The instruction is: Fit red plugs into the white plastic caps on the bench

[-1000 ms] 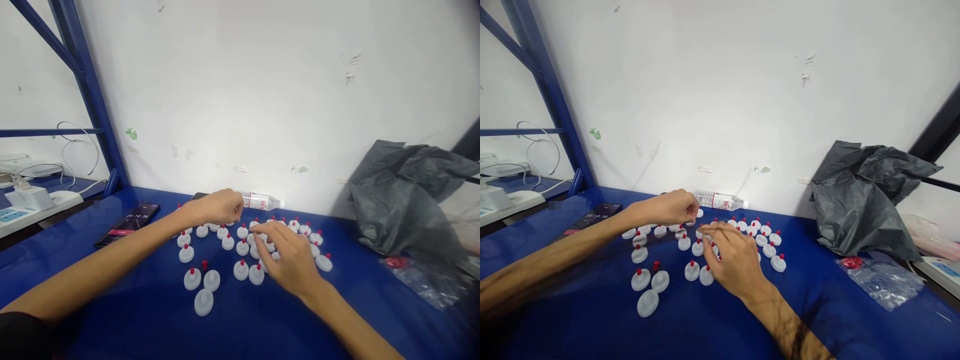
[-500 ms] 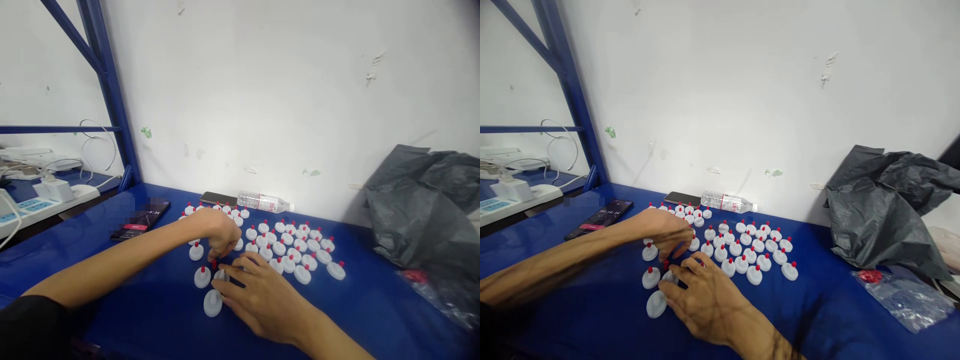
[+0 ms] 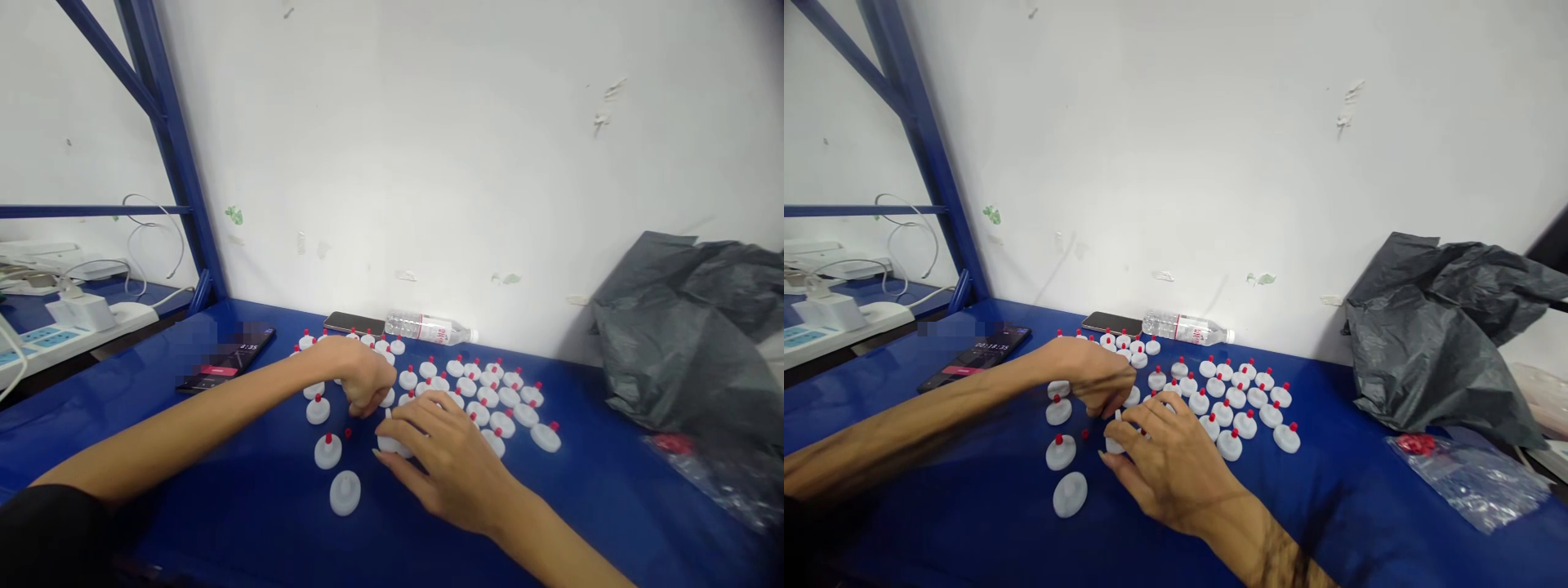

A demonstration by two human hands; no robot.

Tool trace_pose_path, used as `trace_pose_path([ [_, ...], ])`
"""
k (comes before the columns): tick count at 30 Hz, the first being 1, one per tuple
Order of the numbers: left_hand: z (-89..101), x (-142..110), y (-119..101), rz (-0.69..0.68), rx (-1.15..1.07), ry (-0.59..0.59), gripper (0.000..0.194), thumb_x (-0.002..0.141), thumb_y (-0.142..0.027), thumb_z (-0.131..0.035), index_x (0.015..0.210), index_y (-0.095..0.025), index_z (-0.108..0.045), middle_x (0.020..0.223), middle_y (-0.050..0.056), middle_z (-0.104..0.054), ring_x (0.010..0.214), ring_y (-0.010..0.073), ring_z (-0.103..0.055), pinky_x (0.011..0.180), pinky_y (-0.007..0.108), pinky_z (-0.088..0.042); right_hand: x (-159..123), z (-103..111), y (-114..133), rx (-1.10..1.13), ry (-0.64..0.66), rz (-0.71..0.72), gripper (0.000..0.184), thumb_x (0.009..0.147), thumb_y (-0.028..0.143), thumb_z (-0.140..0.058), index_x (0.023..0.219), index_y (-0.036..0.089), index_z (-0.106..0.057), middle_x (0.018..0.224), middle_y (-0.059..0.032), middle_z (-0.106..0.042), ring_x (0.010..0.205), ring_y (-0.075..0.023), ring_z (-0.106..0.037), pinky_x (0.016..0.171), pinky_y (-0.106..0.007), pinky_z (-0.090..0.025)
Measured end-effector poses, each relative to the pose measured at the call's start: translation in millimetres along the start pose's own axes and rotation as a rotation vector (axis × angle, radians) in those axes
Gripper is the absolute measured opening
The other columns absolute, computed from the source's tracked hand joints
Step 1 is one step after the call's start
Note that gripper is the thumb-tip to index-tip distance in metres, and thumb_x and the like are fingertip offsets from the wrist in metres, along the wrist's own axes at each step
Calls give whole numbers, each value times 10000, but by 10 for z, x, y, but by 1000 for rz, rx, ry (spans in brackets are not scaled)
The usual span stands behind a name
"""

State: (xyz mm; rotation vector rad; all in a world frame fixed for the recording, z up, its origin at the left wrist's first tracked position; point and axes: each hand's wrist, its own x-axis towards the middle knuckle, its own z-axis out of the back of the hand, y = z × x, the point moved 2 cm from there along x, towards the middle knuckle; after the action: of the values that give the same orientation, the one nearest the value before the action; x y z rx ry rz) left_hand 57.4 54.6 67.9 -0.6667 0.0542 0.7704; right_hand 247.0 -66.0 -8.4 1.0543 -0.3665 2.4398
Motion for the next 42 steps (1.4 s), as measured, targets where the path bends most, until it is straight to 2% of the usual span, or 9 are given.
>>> trace_pose_path([
  [3,134,-102,-111,0,56,88,262,628,1,-858,677,-251,-909,645,-11,-821,655,214,-667,630,287,-445,5,5,-46,2,0,-29,163,1141,182,-833,1247,305,-852,1122,2,-990,927,-237,-938,927,-460,-765],
  [7,363,-178,-267,-200,9,-41,266,893,-37,-807,929,-209,-1007,862,15,-931,778,187,-711,782,285,-516,-13,27,-117,-46,-17,-63,230,1105,136,-816,1255,301,-871,1151,-22,-995,921,-252,-938,921,-461,-767],
  [10,462,-178,-288,-331,-102,-139,192,1044,-139,-833,1067,-170,-1021,1008,63,-967,857,189,-744,866,312,-558,-31,68,-180,-87,-80,-114,258,1137,141,-775,1294,306,-897,1183,-49,-999,989,-279,-956,943,-472,-786],
  [17,444,-140,-238,-308,-264,-116,135,1044,-224,-914,1082,-155,-1024,987,88,-956,896,211,-751,860,340,-545,-20,172,-283,-113,-135,-198,234,1173,177,-735,1274,287,-916,1157,-61,-991,1031,-302,-964,963,-483,-817],
  [22,403,-117,-272,-296,-253,-97,135,1031,-242,-928,1072,-165,-1030,1019,98,-969,874,202,-730,867,347,-544,-44,165,-306,-114,-146,-186,199,1195,193,-739,1262,265,-913,1169,-71,-991,1037,-305,-967,977,-500,-828],
  [26,383,-101,-269,-328,-233,-103,133,1032,-225,-926,1051,-147,-1032,924,77,-940,839,192,-697,855,335,-541,-78,129,-327,-109,-133,-166,214,1228,178,-733,1317,239,-917,1215,-84,-998,1071,-300,-968,1014,-503,-834],
  [31,362,-36,-207,-324,-168,-134,167,1081,-254,-906,1084,-134,-1023,956,96,-947,839,199,-746,776,302,-535,-110,123,-394,-114,-139,-155,269,1236,133,-708,1357,257,-915,1254,-93,-993,1096,-302,-966,1001,-489,-838],
  [37,335,-29,-256,-417,33,-151,232,1181,-269,-820,988,-193,-923,880,45,-890,734,181,-766,730,284,-541,-110,206,-453,-200,-119,-105,403,1175,12,-630,1348,249,-905,1258,-103,-990,1100,-305,-936,955,-485,-828],
  [42,285,-16,-309,-433,66,-154,347,1174,-188,-692,842,-212,-789,769,17,-813,682,172,-722,715,282,-518,-96,295,-450,-317,-62,-46,610,1015,-127,-527,1340,218,-910,1325,-117,-983,1132,-290,-907,974,-451,-806],
])
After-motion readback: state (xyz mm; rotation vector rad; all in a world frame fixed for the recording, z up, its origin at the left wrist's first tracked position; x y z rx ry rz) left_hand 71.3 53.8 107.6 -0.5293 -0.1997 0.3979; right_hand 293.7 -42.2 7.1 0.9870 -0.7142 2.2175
